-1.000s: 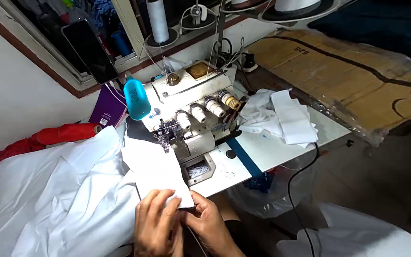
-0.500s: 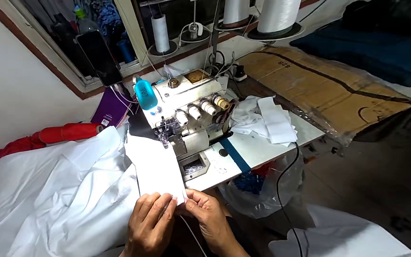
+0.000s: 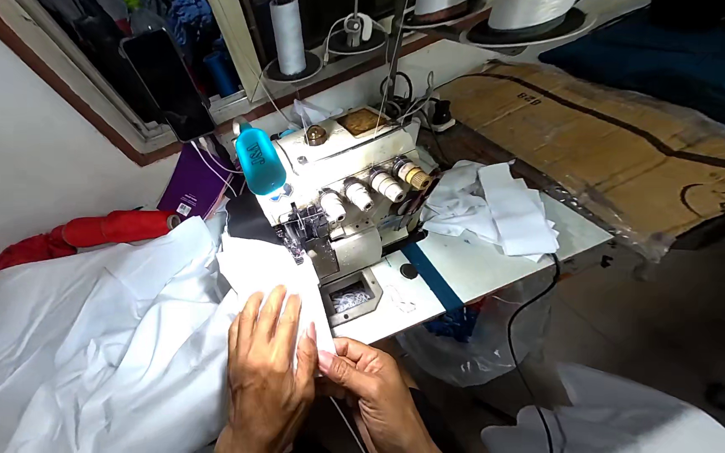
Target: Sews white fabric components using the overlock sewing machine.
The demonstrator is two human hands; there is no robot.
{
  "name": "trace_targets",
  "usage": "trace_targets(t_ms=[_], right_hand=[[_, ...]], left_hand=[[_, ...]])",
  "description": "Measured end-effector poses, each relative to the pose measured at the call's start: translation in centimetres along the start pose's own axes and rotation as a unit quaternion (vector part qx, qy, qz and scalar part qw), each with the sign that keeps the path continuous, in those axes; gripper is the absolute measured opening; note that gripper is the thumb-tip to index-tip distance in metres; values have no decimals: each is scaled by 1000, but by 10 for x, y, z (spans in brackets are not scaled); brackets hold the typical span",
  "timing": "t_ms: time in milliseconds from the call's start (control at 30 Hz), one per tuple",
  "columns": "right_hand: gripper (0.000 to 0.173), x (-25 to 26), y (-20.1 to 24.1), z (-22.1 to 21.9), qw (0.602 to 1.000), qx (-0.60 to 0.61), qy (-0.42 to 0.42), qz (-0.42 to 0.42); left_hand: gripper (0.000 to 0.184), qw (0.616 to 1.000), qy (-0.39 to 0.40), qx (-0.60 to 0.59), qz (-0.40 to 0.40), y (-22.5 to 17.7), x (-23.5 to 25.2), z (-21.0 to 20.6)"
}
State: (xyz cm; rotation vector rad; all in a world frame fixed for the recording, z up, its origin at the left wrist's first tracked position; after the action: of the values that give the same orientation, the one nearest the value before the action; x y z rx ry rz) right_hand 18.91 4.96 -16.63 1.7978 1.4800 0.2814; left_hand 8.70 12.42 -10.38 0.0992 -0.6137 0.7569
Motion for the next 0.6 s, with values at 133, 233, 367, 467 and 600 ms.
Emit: trace_targets(t_ms=[133, 233, 367, 467, 600], right_hand=[[8, 25, 8, -7, 1000, -19, -15, 1], [12, 48, 15, -16, 999, -30, -42, 2], [30, 76, 21, -19, 989, -86, -105, 58], [43, 86, 22, -23, 982, -94, -141, 78], [40, 85, 20, -20, 975, -107, -162, 109]], left_hand=[[47, 996, 23, 65, 54, 7, 17, -14], [49, 993, 48, 74, 84, 18, 32, -23], [51, 986, 83, 74, 127, 34, 57, -36], [51, 968, 143, 92, 182, 43, 76, -44], [54, 926, 233, 90, 283, 45, 91, -48]])
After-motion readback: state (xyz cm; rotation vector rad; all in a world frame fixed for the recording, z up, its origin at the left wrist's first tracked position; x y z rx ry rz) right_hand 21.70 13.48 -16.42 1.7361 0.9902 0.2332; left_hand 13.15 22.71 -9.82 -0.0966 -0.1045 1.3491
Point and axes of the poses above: each hand's wrist, its own x-axis towards the middle knuckle, its own z-axis out of the back of the hand, y = z × x, the point moved 5 cm from there along x, towards the middle knuckle, and after that the axes turned 3 degrees about x, right-handed, at the moved point
